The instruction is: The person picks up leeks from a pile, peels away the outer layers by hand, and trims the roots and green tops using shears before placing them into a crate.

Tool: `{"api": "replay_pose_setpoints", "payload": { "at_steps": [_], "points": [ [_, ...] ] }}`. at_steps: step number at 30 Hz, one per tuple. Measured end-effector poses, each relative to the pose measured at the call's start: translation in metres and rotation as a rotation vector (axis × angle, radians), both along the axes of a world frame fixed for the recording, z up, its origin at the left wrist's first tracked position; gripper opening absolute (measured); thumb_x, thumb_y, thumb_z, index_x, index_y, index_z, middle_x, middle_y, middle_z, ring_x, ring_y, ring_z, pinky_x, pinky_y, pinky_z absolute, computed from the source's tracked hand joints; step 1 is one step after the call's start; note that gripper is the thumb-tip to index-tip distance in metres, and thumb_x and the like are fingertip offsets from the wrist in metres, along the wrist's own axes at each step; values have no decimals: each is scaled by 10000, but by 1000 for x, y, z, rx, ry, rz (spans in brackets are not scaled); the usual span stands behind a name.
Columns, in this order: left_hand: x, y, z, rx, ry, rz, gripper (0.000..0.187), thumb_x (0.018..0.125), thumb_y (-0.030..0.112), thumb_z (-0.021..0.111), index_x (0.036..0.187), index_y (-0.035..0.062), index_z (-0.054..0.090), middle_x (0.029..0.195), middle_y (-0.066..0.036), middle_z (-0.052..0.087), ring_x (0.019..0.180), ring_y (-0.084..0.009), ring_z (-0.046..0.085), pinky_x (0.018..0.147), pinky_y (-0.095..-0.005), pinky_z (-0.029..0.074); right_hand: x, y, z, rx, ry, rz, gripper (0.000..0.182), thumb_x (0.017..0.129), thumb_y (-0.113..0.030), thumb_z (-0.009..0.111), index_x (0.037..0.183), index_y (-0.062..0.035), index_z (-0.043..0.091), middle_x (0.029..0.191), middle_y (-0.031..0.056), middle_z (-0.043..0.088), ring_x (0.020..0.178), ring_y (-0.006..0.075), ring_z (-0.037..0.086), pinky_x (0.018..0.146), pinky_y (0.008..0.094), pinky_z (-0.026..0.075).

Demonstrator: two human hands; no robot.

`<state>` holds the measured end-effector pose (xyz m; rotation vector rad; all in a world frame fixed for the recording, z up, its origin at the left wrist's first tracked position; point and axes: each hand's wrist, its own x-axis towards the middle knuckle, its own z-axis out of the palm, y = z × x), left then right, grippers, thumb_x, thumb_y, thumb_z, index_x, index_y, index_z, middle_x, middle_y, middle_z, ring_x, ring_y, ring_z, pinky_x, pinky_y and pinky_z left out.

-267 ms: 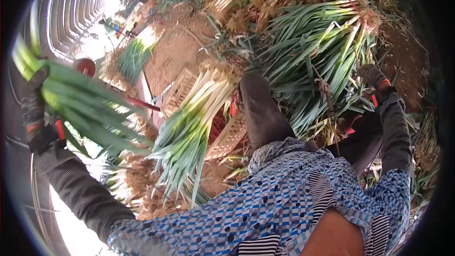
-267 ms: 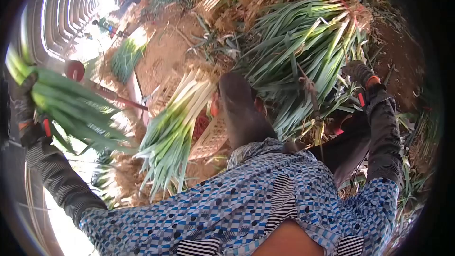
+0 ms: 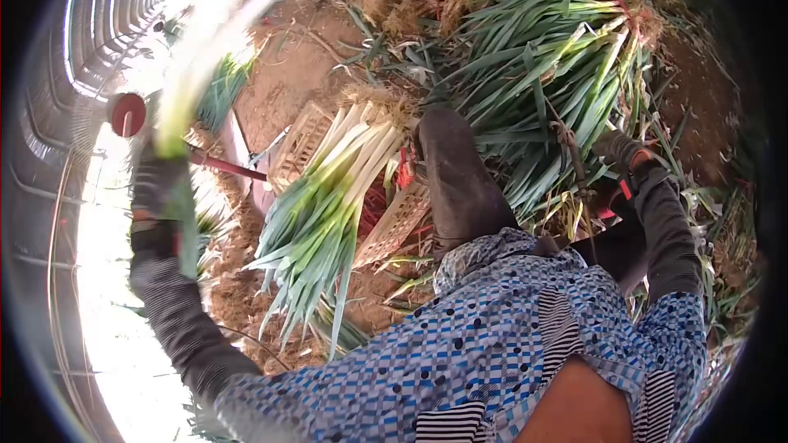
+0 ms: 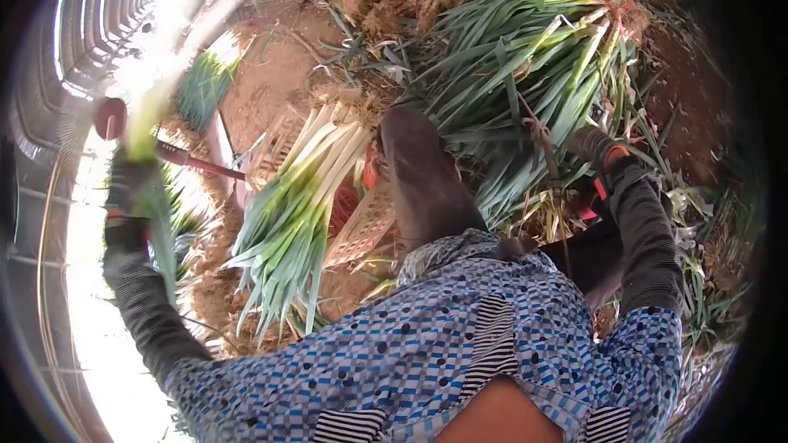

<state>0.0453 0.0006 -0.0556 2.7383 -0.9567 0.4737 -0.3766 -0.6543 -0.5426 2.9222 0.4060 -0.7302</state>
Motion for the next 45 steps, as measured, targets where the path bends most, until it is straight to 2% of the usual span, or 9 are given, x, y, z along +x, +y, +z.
{"api": "replay_pose_setpoints", "payload": {
  "at_steps": [6,9,13,17,23,29,36,39,45],
  "points": [
    [6,-40,-270,786,98,148,555,809,300,570,1301,123,380,1270,-134,422,1186,-262,384,990,-493,262,-39,102,86,172,96,-355,265,772,-220,597,996,-80,622,982,118,647,848,324,632,699,397,513],
    [22,-23,-382,604,394,361,829,762,332,594,1439,186,137,1474,-129,197,1365,-285,177,1110,-448,126,-70,104,28,101,72,-434,212,857,-308,511,905,-127,612,663,41,573,614,223,570,601,375,478],
    [27,-38,-338,640,586,437,1007,655,326,705,1441,190,91,1446,-166,244,1322,-324,267,1061,-431,270,-62,137,12,1884,638,-1822,177,836,-309,563,783,-141,567,617,0,475,511,146,444,530,325,424],
    [-3,-117,-315,86,452,-114,865,659,142,701,1396,79,254,1370,-182,371,1238,-334,398,1014,-414,349,-37,176,69,2234,105,-1604,163,798,-258,636,869,-113,613,680,29,543,561,136,496,581,307,453],
    [-132,-318,-288,-385,995,-802,544,812,74,586,1312,11,381,1221,-157,506,1042,-181,522,887,-295,453,-57,185,139,1668,-679,-1590,210,802,-103,624,988,-7,604,773,23,596,688,119,567,602,302,475],
    [-281,-450,-321,-724,2111,-534,409,768,229,687,1047,38,456,777,-82,581,649,-184,584,536,-276,480,-69,224,195,677,-817,-1242,413,770,-217,643,1144,-61,562,811,123,615,714,252,620,650,352,490],
    [-321,-486,-309,-683,2151,-639,174,788,106,583,900,44,465,662,-77,520,483,-200,556,326,-281,449,-49,202,173,1188,-1089,-1418,724,714,-258,714,1320,-56,373,1257,221,439,1168,379,434,966,422,372],
    [-305,-498,-321,-573,2247,-617,221,820,95,574,981,44,431,766,-91,537,503,-203,558,368,-298,506,-43,179,138,635,-983,-1446,755,699,-217,731,1324,-42,346,1293,232,402,1174,362,438,993,408,357],
    [-276,-525,-343,-143,1938,-531,345,839,342,610,1097,116,572,934,0,610,721,-158,588,606,-305,478,-52,130,138,1356,-665,-1830,491,770,-149,674,1191,-15,461,798,17,528,678,100,480,624,285,457]
  ]
}}
